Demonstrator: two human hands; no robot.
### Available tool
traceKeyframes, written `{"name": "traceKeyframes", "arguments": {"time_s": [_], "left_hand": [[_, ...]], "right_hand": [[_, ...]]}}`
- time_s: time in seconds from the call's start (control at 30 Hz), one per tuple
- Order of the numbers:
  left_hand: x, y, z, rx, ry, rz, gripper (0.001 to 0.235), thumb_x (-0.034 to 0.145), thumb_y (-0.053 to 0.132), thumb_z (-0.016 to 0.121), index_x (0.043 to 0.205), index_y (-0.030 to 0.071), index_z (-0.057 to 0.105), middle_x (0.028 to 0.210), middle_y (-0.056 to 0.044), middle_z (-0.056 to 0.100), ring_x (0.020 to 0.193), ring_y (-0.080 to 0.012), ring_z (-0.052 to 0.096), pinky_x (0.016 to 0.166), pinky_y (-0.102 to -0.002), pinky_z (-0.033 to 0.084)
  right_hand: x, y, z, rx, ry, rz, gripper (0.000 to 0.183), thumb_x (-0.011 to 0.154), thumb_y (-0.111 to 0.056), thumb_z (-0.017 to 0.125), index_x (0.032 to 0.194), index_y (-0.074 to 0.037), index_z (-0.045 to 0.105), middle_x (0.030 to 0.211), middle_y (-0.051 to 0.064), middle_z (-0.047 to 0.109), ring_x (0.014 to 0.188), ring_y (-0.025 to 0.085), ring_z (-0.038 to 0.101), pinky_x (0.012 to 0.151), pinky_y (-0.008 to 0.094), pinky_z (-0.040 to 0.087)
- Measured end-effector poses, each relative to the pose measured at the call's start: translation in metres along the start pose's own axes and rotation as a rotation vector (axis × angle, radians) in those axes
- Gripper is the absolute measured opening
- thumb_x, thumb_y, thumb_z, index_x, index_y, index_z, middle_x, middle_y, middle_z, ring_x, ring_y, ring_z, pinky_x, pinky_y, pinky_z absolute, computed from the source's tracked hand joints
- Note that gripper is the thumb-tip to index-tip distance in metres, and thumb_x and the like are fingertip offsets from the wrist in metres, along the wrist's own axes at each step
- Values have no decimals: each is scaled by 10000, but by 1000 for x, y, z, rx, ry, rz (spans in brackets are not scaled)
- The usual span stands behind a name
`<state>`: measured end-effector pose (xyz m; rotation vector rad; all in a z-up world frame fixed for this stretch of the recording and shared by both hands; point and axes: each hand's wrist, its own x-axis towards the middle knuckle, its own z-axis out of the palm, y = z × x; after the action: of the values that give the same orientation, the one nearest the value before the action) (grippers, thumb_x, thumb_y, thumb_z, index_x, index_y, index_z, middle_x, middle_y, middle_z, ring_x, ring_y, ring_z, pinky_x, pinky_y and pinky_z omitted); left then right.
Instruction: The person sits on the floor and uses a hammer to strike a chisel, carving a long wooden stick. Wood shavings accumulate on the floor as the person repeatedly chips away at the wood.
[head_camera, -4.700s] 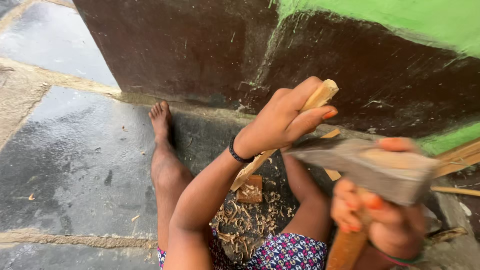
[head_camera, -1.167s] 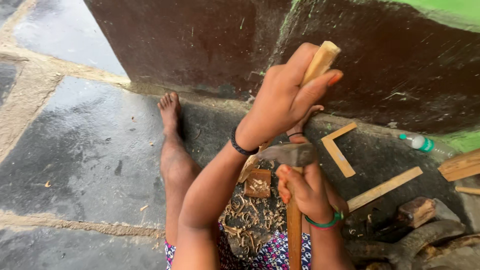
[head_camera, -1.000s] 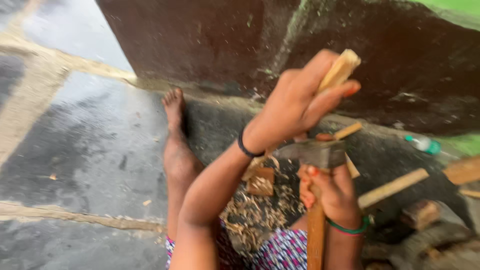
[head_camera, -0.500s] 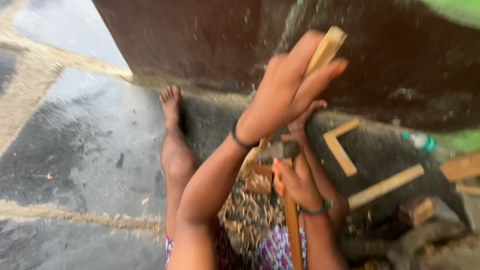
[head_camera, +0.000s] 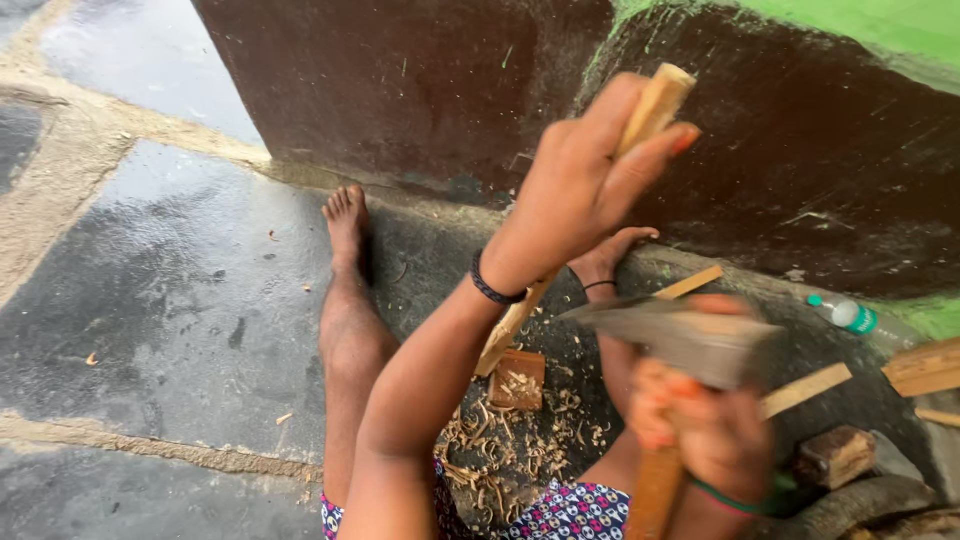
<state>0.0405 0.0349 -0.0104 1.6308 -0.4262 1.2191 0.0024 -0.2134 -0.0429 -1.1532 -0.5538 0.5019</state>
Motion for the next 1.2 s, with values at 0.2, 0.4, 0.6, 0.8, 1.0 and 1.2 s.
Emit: {"name": "traceKeyframes", "arguments": {"time_s": [0.2, 0.4, 0.6, 0.8, 1.0, 1.2], "left_hand": [[-1, -2, -4, 6, 17, -146, 225, 1058, 192, 665, 1241, 104, 567, 946, -58, 717, 771, -233, 749, 666, -286, 577], [3, -5, -1, 93, 10, 55, 135, 1111, 153, 638, 1229, 127, 577, 1021, -145, 659, 816, -310, 713, 685, -309, 553], [3, -2, 3, -4, -36, -163, 223, 1066, 172, 664, 1245, 67, 582, 915, -108, 662, 745, -284, 732, 651, -319, 556], [9, 3, -1, -20, 29, -203, 166, 1052, 159, 662, 1155, 55, 585, 801, -95, 654, 651, -209, 671, 568, -290, 508], [4, 16, -6, 5, -4, -217, 142, 1059, 129, 656, 1131, 47, 564, 729, -61, 618, 614, -124, 622, 578, -271, 478], [0, 16, -2, -17, -29, -165, 172, 1059, 127, 658, 1176, 42, 563, 812, -76, 649, 630, -143, 675, 576, -269, 509]], "right_hand": [[34, 115, 5, -227, 36, 366, 548, 953, -116, 551, 1452, -170, 332, 706, 47, 517, 418, 109, 484, 355, 264, 433], [27, 55, -20, 25, 56, 181, 641, 965, -137, 601, 1535, -157, 308, 816, 93, 542, 499, 116, 499, 416, 278, 444], [5, -20, -9, 73, -156, -111, 686, 962, -127, 717, 1501, -178, 297, 839, 140, 566, 545, 194, 560, 462, 335, 487], [46, 50, 15, -147, -82, 227, 532, 983, -112, 517, 1475, -141, 317, 755, 72, 529, 467, 104, 505, 391, 281, 461], [50, 29, 24, -208, -235, 226, 565, 1008, -156, 514, 1528, -172, 294, 753, 67, 521, 483, 97, 512, 427, 288, 497], [11, -37, 12, -138, -42, -12, 614, 973, -121, 623, 1486, -193, 294, 847, 99, 576, 532, 102, 537, 459, 276, 502]]}}
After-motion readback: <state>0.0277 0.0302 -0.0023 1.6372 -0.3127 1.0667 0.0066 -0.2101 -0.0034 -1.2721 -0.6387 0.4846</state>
